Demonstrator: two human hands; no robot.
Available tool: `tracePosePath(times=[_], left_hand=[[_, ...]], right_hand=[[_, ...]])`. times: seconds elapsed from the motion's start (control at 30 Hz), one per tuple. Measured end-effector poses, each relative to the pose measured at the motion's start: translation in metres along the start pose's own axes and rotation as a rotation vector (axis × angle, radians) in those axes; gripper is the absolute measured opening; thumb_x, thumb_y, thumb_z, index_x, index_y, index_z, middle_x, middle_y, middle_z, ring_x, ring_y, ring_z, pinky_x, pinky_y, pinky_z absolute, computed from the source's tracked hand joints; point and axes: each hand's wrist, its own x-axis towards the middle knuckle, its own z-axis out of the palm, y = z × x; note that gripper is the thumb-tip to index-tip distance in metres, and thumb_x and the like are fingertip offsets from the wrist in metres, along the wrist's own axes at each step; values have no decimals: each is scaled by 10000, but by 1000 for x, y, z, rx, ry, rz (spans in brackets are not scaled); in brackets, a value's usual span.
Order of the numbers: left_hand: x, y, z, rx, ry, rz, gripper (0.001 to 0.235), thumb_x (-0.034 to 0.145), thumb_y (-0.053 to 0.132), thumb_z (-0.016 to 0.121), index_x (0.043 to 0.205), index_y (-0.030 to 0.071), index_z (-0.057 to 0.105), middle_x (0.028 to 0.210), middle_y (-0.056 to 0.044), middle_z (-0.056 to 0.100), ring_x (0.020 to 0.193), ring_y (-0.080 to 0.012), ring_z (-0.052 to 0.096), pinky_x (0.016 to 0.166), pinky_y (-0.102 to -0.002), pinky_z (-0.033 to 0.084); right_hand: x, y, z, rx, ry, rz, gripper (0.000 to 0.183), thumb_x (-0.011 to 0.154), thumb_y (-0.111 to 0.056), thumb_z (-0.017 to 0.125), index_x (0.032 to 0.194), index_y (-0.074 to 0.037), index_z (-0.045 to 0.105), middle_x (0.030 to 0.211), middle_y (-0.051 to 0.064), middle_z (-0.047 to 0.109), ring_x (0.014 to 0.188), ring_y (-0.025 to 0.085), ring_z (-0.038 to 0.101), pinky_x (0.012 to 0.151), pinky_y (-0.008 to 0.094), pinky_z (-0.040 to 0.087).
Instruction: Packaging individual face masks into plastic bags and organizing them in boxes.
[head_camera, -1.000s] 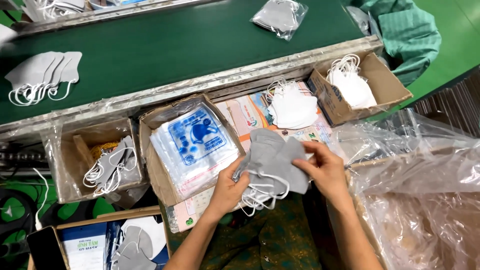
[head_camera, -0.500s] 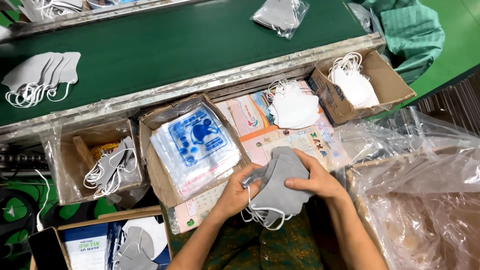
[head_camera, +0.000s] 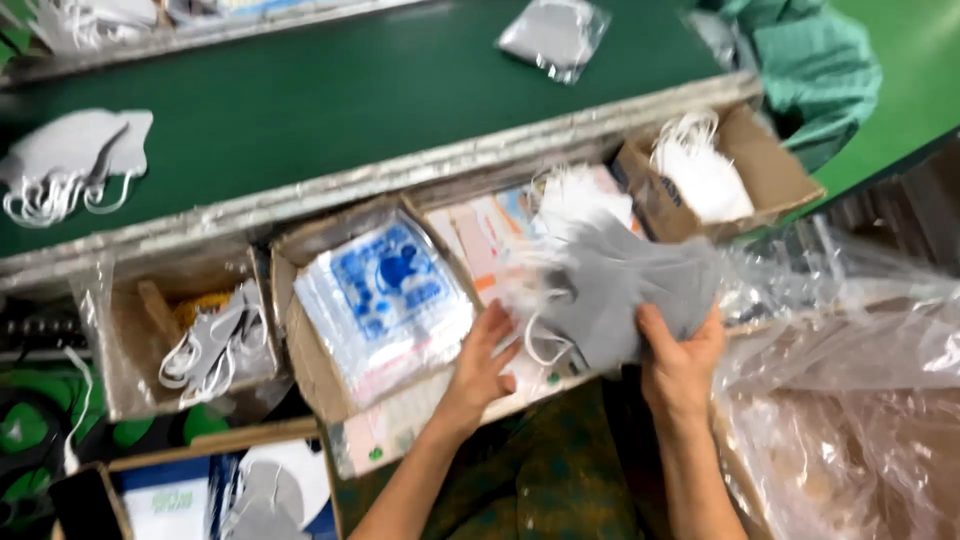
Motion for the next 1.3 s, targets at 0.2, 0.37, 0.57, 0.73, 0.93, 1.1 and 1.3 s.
tracePosePath(times=[0.2,0.37,0.57,0.73,0.93,1.1,1.3], left_hand=[[9,21,47,9,-123,97,946,710,51,923,1505,9,411,1397,-110,566,1283,-226,566,1079,-391,468],[-6,24,40,484,102,152,529,871,50,827,1338,-17,588,1259,-125,695,1147,-213,692,989,-358,571],[-1,72,50,912,-105,527,577,925,62,769,1457,45,545,1369,-122,682,1258,-251,714,1107,-359,581],[20,18,31,1116,0,297,1177,661,359,897,1607,27,279,1410,-199,489,1325,-406,490,1122,-478,410],[11,12,35,1186,117,398,1262,638,444,931,1600,39,221,1435,-213,443,1312,-413,443,1130,-529,318],[4,9,36,1175,89,487,1288,712,455,915,1628,25,117,1449,-232,409,1376,-410,399,1192,-576,238],[-3,12,42,1201,136,388,1329,666,434,922,1600,-17,93,1437,-264,396,1353,-462,370,1172,-626,191]], right_hand=[[-30,46,20,138,40,155,523,860,-60,775,1335,20,569,1223,110,690,1080,181,665,969,330,531],[-26,25,9,84,-40,33,692,794,-107,850,1383,-1,503,1347,141,590,1222,222,573,1085,377,440],[-14,23,-20,-509,-267,-390,928,625,-251,897,1400,-4,451,1482,198,424,1373,350,412,1158,433,305],[-13,117,-56,-556,-592,-265,554,741,-245,837,1247,-107,658,1181,127,663,1130,313,634,981,398,495],[-8,74,-19,-741,-630,-407,480,713,-205,814,1133,-36,657,1108,162,658,1103,368,591,962,435,463],[-18,87,-29,-520,-621,-66,501,732,-204,788,1189,-31,678,1106,130,716,1063,321,670,933,422,512],[-17,96,-19,-722,-649,-152,438,680,-177,824,1060,-9,684,1005,197,693,965,423,635,846,475,504]])
